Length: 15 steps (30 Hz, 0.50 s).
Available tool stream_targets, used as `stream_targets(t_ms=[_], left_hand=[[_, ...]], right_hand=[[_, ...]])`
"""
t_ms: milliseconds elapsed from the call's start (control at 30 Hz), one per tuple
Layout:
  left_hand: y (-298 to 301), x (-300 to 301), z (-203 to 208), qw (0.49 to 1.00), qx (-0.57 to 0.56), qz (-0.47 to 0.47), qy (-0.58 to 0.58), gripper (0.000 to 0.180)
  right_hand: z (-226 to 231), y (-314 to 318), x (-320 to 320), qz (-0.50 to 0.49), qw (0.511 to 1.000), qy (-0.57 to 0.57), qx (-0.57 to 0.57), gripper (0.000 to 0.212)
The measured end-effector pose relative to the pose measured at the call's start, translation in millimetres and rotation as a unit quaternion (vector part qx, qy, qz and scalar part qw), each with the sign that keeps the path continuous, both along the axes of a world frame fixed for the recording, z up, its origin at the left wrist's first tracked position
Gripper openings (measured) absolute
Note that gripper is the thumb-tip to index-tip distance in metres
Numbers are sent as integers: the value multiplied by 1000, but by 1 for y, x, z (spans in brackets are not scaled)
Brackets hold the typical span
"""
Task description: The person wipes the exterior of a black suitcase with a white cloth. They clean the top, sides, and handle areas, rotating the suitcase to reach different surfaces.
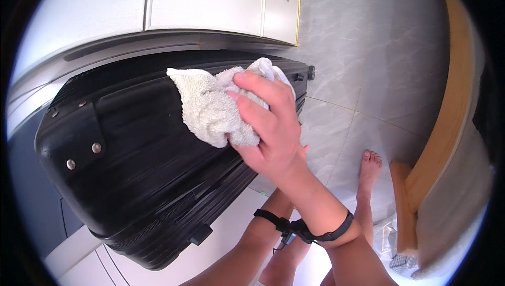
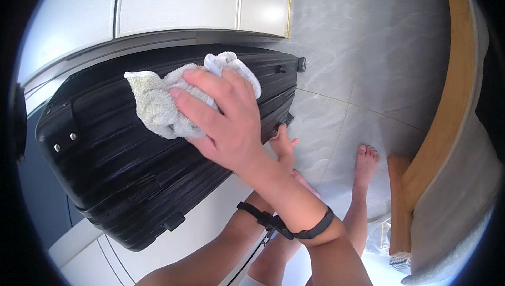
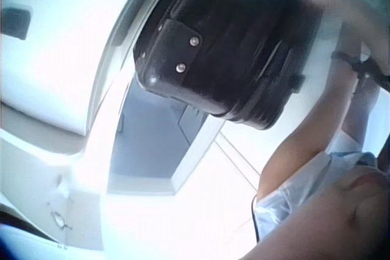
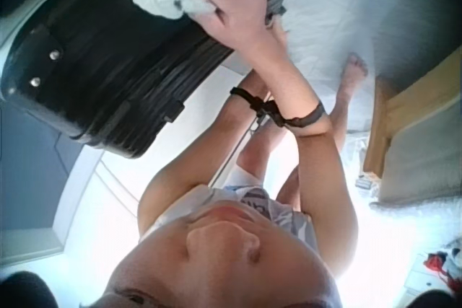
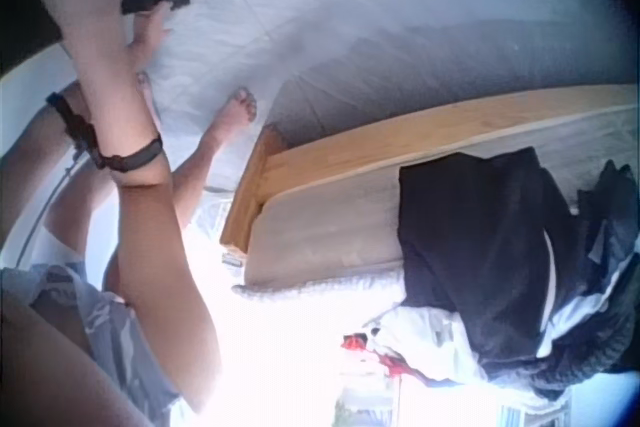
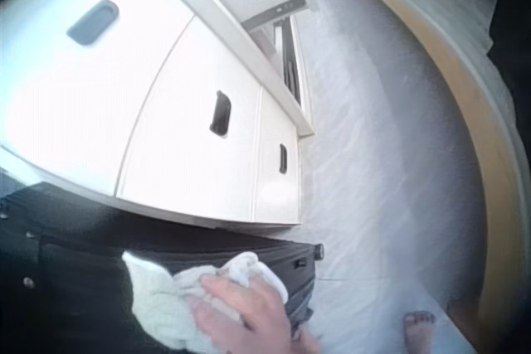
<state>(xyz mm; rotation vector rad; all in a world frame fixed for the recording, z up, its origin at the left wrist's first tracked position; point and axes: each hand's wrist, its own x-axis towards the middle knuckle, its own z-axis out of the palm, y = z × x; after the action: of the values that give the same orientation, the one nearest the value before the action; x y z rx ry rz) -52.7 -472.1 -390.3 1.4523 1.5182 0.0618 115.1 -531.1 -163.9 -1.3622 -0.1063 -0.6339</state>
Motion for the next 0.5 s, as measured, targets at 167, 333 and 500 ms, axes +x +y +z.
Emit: stream_targets(t_ms=[167, 333, 500], left_hand=[[-4, -2, 3, 1000, -1, 7, 25, 31], [-8, -9, -1, 1000, -7, 5, 28, 33], [-19, -9, -3, 999, 6, 23, 42, 49]], right_hand=[[3, -16, 6, 34, 999, 14, -19, 52], [49, -19, 1, 31, 999, -13, -27, 45], [140, -11, -1, 52, 988, -136, 60, 30]])
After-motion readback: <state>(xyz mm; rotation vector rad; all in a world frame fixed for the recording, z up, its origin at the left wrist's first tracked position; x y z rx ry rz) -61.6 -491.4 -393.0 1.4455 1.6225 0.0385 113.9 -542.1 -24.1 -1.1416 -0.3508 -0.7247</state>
